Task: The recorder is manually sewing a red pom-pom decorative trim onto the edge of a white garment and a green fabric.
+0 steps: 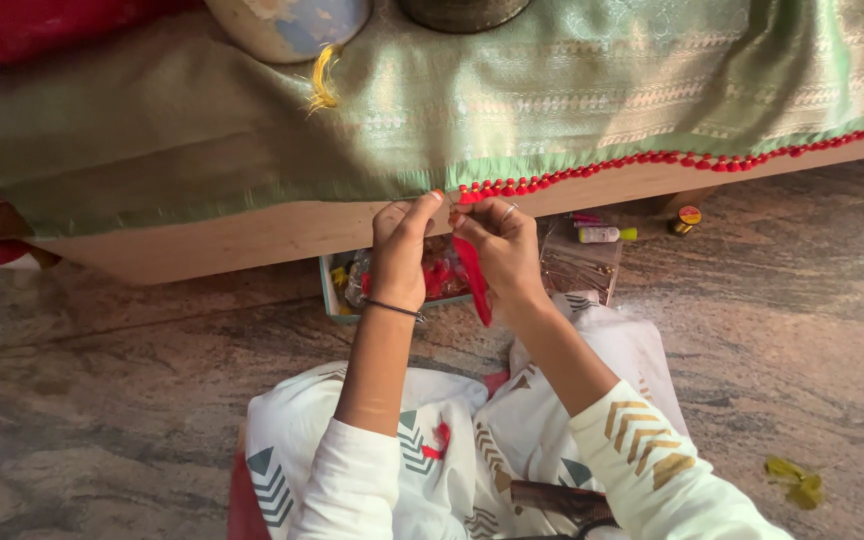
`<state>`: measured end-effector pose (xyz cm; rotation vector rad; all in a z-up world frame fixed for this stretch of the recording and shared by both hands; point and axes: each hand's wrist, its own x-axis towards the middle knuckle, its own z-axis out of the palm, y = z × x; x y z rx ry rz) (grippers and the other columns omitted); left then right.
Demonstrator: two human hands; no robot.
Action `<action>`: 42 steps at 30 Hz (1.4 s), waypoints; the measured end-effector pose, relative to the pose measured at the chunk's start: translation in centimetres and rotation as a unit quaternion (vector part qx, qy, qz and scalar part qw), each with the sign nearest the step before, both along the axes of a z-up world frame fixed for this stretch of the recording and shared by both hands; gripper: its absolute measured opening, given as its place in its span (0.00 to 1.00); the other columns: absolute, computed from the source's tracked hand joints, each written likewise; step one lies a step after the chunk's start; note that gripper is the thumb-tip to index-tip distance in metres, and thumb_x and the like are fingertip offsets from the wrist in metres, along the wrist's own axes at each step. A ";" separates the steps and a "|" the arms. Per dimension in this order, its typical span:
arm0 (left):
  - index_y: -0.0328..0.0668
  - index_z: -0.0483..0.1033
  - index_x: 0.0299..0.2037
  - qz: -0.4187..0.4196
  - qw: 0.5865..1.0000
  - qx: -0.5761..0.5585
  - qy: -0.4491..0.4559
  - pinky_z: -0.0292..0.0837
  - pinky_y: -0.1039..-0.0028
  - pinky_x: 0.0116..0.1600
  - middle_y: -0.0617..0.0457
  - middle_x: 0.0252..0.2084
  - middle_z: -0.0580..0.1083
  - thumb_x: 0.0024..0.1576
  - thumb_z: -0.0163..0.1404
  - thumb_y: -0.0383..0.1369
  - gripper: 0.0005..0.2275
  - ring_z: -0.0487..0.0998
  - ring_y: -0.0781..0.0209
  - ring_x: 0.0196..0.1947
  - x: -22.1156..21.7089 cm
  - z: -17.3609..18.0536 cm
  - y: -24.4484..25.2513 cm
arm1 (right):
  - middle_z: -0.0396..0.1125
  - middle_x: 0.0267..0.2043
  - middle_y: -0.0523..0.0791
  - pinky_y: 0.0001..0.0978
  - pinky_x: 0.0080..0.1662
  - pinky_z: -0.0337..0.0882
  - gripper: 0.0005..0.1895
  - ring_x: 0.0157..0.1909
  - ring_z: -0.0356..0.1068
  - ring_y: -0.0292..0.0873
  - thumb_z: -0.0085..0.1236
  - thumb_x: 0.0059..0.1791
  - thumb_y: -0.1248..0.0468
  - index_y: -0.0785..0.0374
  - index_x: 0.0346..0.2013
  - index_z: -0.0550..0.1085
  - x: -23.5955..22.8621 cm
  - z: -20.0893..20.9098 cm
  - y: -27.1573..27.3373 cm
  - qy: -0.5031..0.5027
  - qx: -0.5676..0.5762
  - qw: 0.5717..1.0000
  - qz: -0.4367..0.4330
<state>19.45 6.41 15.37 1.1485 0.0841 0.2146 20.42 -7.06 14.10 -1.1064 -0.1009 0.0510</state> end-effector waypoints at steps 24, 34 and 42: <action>0.35 0.79 0.32 0.081 0.997 0.001 0.002 0.67 0.77 0.41 0.57 0.34 0.77 0.56 0.60 0.33 0.08 0.73 0.72 0.34 0.3 -0.3 -0.7 | 0.74 0.36 0.42 0.23 0.39 0.70 0.02 0.38 0.71 0.32 0.61 0.50 0.73 0.67 0.38 0.78 0.5 -1.1 -0.6 0.010 -0.033 0.999 -0.009; 0.39 0.73 0.26 0.087 0.996 -0.009 -0.004 0.55 0.76 0.33 0.63 0.27 0.67 0.57 0.60 0.33 0.11 0.61 0.73 0.28 -0.2 0.3 -0.8 | 0.74 0.36 0.42 0.23 0.42 0.72 0.02 0.38 0.71 0.32 0.61 0.50 0.74 0.68 0.38 0.77 0.3 -0.8 -0.2 -0.009 -0.012 1.000 0.000; 0.43 0.75 0.23 0.076 0.997 -0.012 0.001 0.55 0.77 0.32 0.65 0.26 0.69 0.55 0.59 0.33 0.10 0.62 0.75 0.27 -0.5 1.4 -1.0 | 0.74 0.37 0.43 0.23 0.43 0.71 0.03 0.39 0.71 0.32 0.61 0.50 0.75 0.69 0.39 0.78 0.4 -1.2 -0.2 -0.006 -0.010 1.000 0.000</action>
